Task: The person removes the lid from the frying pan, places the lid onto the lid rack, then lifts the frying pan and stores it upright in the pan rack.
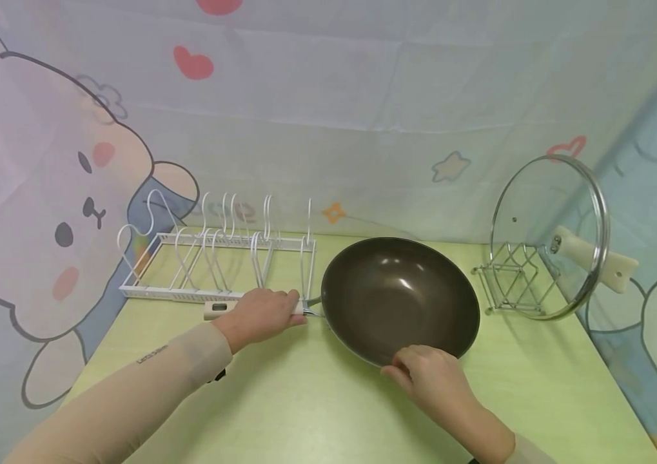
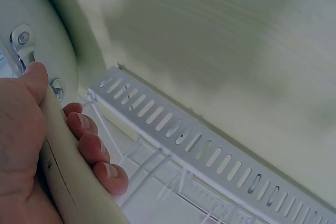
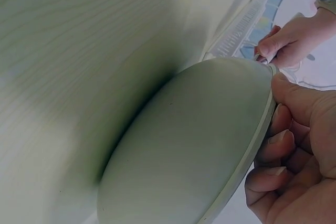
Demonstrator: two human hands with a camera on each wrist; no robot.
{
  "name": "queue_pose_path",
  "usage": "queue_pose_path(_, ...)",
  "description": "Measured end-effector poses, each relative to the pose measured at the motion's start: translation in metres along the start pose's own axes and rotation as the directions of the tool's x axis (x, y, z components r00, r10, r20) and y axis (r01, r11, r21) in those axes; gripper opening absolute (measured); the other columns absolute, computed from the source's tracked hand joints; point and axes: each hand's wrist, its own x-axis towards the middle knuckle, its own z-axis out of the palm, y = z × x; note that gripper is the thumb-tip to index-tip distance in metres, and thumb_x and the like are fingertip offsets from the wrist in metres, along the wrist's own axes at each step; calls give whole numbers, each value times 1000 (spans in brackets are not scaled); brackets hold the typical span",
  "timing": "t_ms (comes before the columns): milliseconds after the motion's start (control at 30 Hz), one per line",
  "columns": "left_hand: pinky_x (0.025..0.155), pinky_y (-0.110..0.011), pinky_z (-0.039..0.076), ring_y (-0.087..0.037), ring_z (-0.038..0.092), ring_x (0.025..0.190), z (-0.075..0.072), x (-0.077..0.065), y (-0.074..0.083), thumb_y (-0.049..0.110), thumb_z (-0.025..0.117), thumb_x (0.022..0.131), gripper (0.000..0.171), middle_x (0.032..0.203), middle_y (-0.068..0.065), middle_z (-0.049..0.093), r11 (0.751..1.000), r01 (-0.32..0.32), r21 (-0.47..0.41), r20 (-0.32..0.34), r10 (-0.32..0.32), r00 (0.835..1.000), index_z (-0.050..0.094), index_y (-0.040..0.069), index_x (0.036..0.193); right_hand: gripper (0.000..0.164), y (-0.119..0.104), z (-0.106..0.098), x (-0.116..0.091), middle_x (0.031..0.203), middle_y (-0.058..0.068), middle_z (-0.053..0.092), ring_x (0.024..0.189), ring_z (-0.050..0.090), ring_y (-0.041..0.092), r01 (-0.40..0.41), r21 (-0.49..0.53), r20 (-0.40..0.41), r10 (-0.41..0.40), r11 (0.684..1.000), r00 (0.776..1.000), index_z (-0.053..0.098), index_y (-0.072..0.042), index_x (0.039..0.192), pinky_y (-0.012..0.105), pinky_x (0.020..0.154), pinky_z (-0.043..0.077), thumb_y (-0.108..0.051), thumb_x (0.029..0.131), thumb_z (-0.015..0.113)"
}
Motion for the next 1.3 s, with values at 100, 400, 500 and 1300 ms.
queue_pose_path(100, 49, -37, 42, -18, 46, 56, -2, 1, 1, 49, 60, 108, 44, 67, 1, 49, 1000, -4, -13, 16, 4, 1000, 50, 10, 90, 30, 1, 0, 0, 66, -15, 64, 58, 58, 1, -4, -3, 5, 4, 1000, 1000, 67, -21, 70, 18, 54, 46, -28, 75, 96)
queue_pose_path(400, 83, -50, 59, -27, 64, 79, -16, 9, 7, 38, 54, 113, 36, 85, -7, 62, 979, 84, -185, 304, -24, 952, 53, 3, 107, 31, 4, 0, -1, 66, -16, 64, 57, 58, 1, -29, -22, 34, 30, 999, 999, 67, -22, 69, 19, 53, 46, -31, 76, 96)
queue_pose_path(500, 99, -52, 57, -31, 70, 98, -24, 11, 11, 35, 50, 114, 36, 100, -12, 68, 966, 130, -224, 412, -28, 911, 54, 0, 120, 31, 5, -1, -1, 65, -16, 64, 57, 57, 1, -40, -17, 52, 41, 999, 998, 67, -21, 70, 19, 54, 47, -31, 77, 95)
queue_pose_path(1300, 80, -36, 53, -18, 67, 75, -56, 30, -2, 37, 55, 112, 28, 99, -6, 72, 873, 268, -407, 666, 83, 741, 61, 10, 109, 26, 16, -11, 2, 68, -14, 67, 58, 61, 5, -113, -4, 124, 113, 994, 986, 70, -22, 72, 23, 55, 50, -30, 78, 94)
